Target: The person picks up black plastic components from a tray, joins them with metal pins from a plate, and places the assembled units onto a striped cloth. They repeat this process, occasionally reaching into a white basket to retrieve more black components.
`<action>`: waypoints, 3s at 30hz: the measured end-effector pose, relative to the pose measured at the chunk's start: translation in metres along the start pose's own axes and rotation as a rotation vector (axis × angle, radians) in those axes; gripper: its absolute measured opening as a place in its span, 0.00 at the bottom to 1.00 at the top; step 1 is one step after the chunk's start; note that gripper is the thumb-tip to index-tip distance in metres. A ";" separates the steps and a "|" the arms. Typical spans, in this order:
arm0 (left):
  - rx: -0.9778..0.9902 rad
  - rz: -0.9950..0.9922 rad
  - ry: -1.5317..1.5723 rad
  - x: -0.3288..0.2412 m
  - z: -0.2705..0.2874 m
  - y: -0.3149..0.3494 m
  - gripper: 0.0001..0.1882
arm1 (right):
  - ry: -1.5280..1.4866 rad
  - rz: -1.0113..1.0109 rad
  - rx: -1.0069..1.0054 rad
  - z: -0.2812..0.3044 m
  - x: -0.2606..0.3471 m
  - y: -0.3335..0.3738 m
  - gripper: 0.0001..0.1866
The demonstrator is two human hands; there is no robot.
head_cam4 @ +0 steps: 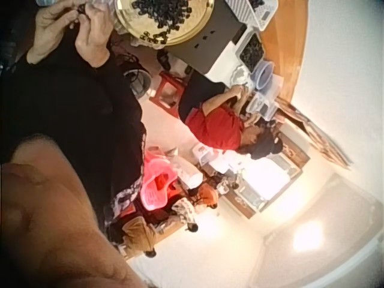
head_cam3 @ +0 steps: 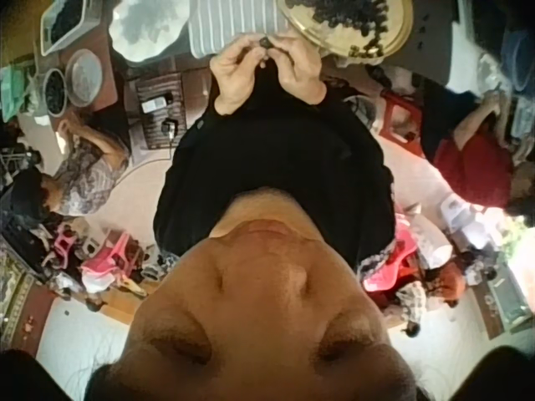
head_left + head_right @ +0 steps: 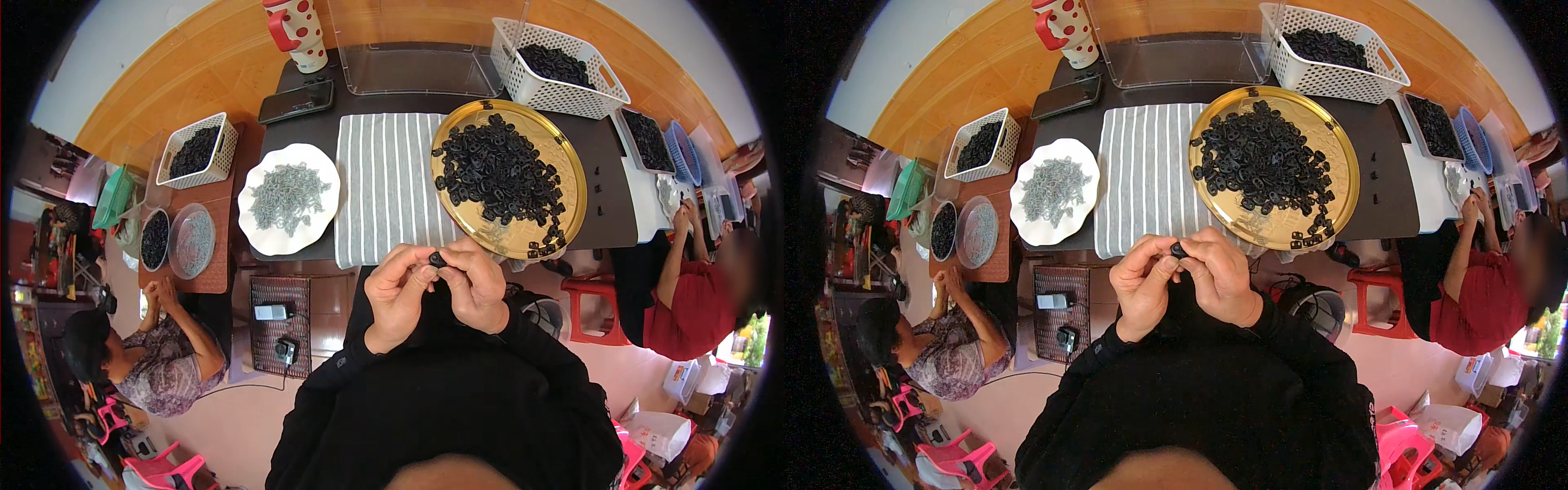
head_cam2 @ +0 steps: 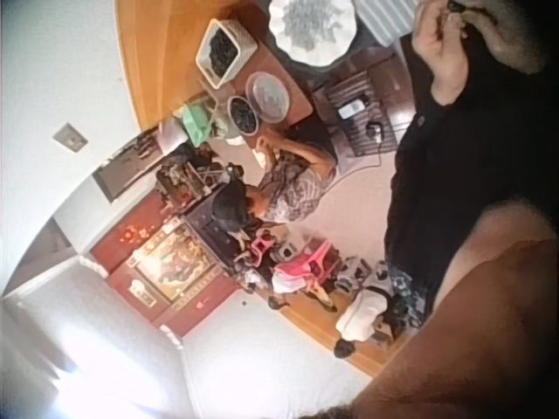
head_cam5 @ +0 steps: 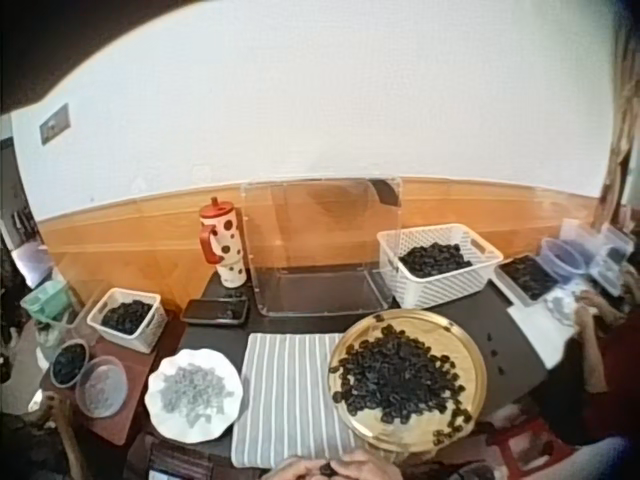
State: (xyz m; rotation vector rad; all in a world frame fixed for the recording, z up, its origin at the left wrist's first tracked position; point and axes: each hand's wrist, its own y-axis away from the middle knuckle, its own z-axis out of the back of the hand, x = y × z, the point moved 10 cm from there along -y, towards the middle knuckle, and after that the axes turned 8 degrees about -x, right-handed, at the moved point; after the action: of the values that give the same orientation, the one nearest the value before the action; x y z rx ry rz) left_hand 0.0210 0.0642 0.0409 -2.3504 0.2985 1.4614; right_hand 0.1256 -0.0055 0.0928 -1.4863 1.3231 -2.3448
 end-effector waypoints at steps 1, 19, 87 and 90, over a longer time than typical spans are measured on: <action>0.003 0.002 0.002 0.002 0.000 0.000 0.11 | 0.010 0.022 0.008 0.001 0.002 0.000 0.11; 0.036 0.185 -0.024 0.020 0.019 -0.015 0.15 | -0.027 -0.645 -0.270 0.187 -0.114 -0.174 0.18; 0.111 -0.252 -0.804 0.012 -0.007 -0.047 0.09 | 0.870 0.221 0.529 0.013 -0.044 -0.018 0.06; 0.070 -0.262 -0.741 0.004 -0.006 -0.044 0.09 | 0.752 0.130 0.417 0.031 -0.055 -0.022 0.06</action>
State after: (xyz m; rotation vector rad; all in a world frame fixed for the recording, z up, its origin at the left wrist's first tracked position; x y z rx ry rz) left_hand 0.0434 0.1024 0.0478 -1.5633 -0.1469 1.9953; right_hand 0.1864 0.0151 0.0742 -0.3930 0.8649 -2.9549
